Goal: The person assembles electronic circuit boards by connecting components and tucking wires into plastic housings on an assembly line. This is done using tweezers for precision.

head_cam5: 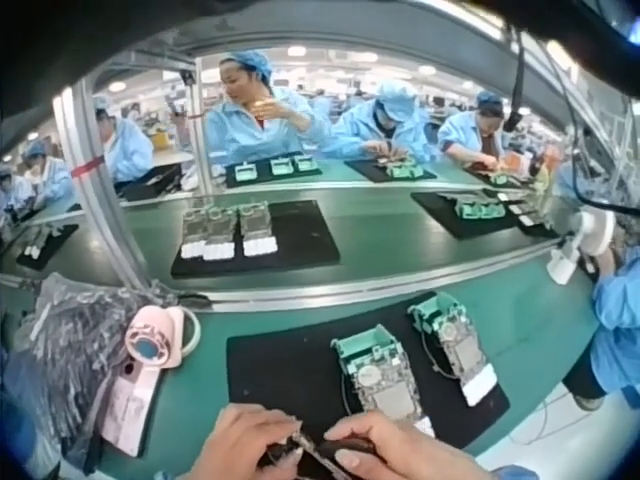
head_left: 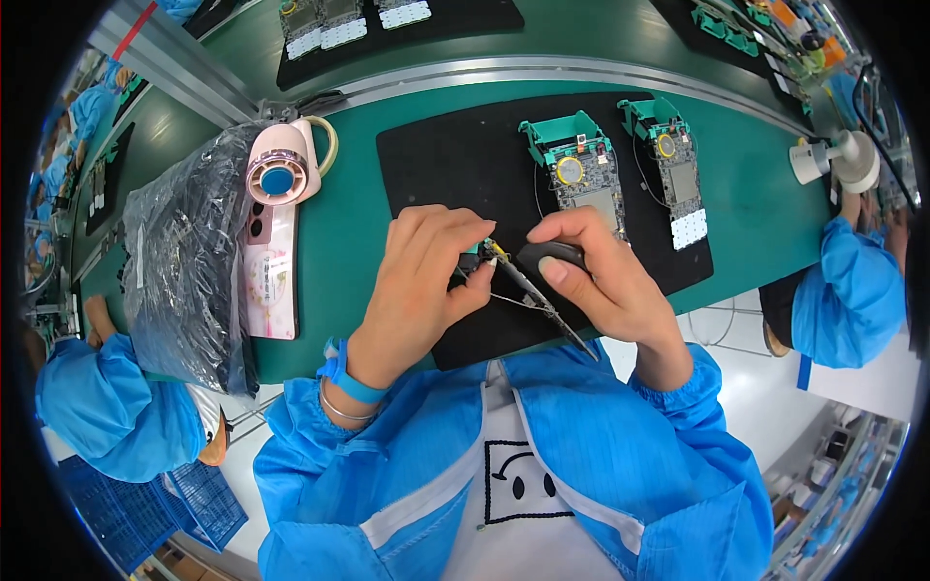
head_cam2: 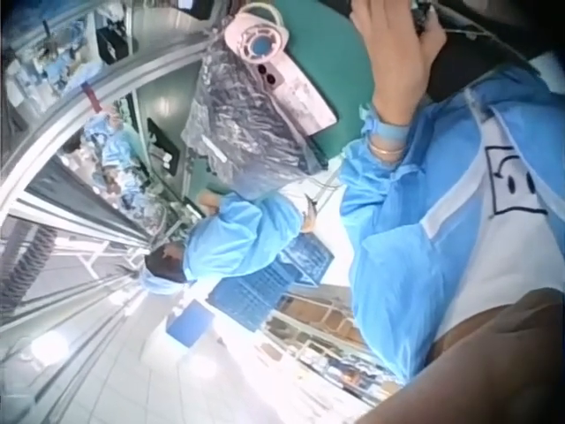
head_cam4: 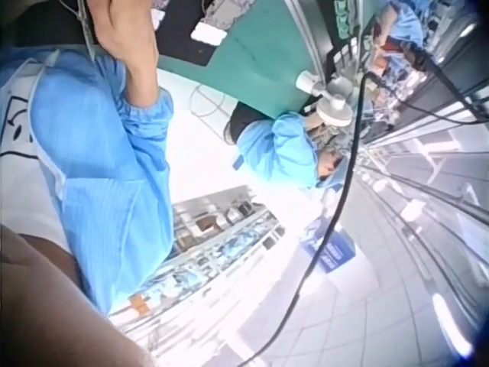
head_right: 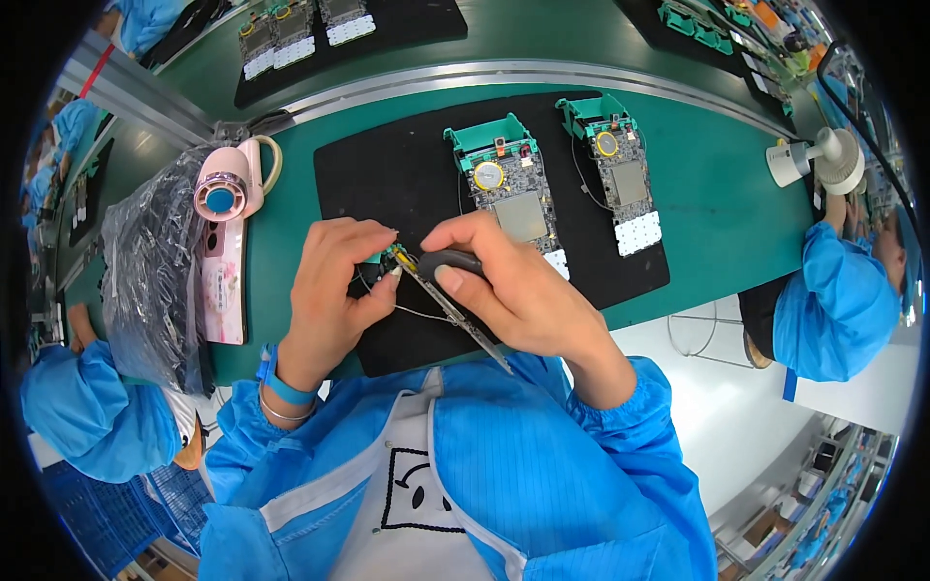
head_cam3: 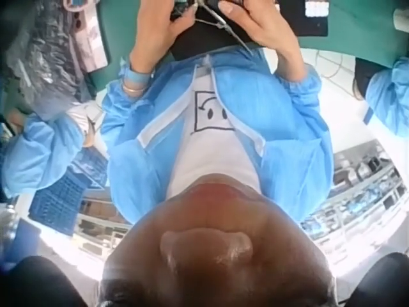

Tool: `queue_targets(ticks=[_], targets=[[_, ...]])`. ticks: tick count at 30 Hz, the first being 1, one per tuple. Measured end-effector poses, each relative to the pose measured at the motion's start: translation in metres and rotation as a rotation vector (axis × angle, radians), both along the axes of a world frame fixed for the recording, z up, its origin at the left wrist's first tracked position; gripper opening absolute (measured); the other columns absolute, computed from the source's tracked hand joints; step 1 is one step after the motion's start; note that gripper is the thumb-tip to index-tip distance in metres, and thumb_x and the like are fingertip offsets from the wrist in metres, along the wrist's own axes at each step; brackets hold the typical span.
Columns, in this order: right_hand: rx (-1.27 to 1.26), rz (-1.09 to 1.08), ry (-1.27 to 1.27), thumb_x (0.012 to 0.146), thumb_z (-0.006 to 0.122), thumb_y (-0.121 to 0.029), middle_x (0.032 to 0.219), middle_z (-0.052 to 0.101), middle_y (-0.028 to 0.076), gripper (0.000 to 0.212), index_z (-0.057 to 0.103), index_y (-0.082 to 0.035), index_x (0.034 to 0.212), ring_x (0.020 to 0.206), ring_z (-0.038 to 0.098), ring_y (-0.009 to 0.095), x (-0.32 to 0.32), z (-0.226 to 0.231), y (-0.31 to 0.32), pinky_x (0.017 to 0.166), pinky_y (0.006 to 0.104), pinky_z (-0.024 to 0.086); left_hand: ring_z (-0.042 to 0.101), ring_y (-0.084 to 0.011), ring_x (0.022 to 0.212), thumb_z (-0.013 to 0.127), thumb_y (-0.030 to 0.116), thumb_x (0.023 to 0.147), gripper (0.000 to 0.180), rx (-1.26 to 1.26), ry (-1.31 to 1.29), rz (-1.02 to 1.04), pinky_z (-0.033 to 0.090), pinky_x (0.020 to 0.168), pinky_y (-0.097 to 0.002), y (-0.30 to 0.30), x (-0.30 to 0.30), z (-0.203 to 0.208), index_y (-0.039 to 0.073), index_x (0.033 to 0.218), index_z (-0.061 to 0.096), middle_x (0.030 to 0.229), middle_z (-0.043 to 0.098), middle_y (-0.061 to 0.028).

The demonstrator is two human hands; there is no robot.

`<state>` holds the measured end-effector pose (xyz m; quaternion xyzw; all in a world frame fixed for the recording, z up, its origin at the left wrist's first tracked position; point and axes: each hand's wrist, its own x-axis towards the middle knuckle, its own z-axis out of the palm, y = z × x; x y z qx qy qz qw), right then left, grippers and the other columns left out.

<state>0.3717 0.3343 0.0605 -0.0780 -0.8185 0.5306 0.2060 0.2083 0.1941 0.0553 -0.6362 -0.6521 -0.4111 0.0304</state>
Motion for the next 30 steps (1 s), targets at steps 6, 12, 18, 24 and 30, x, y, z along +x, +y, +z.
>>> queue_targets(ticks=[6, 12, 18, 24, 30], targets=[[-0.114, 0.046, -0.097, 0.094, 0.052, -0.014, 0.088, 0.060, 0.006, 0.023, 0.050, -0.002, 0.114, 0.076, 0.056, 0.011, -0.016, 0.003, -0.002, 0.067, 0.0248, 0.045, 0.055, -0.0320, 0.093, 0.072, 0.001, 0.066, 0.040, 0.036, -0.007, 0.017, 0.044, 0.080, -0.0385, 0.000, 0.001, -0.004, 0.004, 0.104, 0.060, 0.100, 0.061, -0.0115], [-0.062, -0.050, 0.005, 0.092, 0.056, -0.012, 0.091, 0.062, 0.006, 0.023, 0.054, -0.003, 0.114, 0.078, 0.058, 0.010, -0.011, -0.003, -0.006, 0.068, 0.0242, 0.046, 0.053, -0.0325, 0.096, 0.066, -0.001, 0.072, 0.032, -0.063, 0.028, 0.023, 0.044, 0.082, -0.0411, -0.002, 0.005, 0.006, 0.005, 0.103, 0.061, 0.104, 0.058, -0.0119], [-0.130, -0.255, 0.046, 0.088, 0.062, -0.008, 0.093, 0.065, 0.007, 0.024, 0.058, -0.003, 0.111, 0.083, 0.061, 0.011, -0.005, -0.013, -0.016, 0.073, 0.0243, 0.047, 0.049, -0.0346, 0.100, 0.065, -0.001, 0.073, 0.032, -0.155, 0.069, -0.012, 0.044, 0.082, -0.0425, -0.008, 0.004, 0.005, 0.008, 0.103, 0.062, 0.110, 0.054, -0.0132], [0.033, -0.248, 0.214, 0.078, 0.066, 0.005, 0.083, 0.062, 0.011, 0.024, 0.063, -0.001, 0.101, 0.072, 0.059, 0.020, -0.008, -0.019, -0.022, 0.064, 0.0278, 0.046, 0.048, -0.0337, 0.099, 0.064, -0.006, 0.067, 0.041, -0.133, 0.149, -0.004, 0.044, 0.082, -0.0398, -0.005, 0.006, 0.004, 0.011, 0.104, 0.062, 0.110, 0.053, -0.0126], [0.046, -0.243, 0.240, 0.078, 0.066, 0.004, 0.082, 0.062, 0.011, 0.024, 0.064, 0.000, 0.101, 0.072, 0.059, 0.019, -0.007, -0.023, -0.021, 0.064, 0.0277, 0.046, 0.051, -0.0347, 0.098, 0.063, -0.008, 0.065, 0.042, -0.131, 0.195, -0.011, 0.044, 0.083, -0.0422, -0.004, 0.005, 0.002, 0.008, 0.104, 0.061, 0.108, 0.054, -0.0144]])
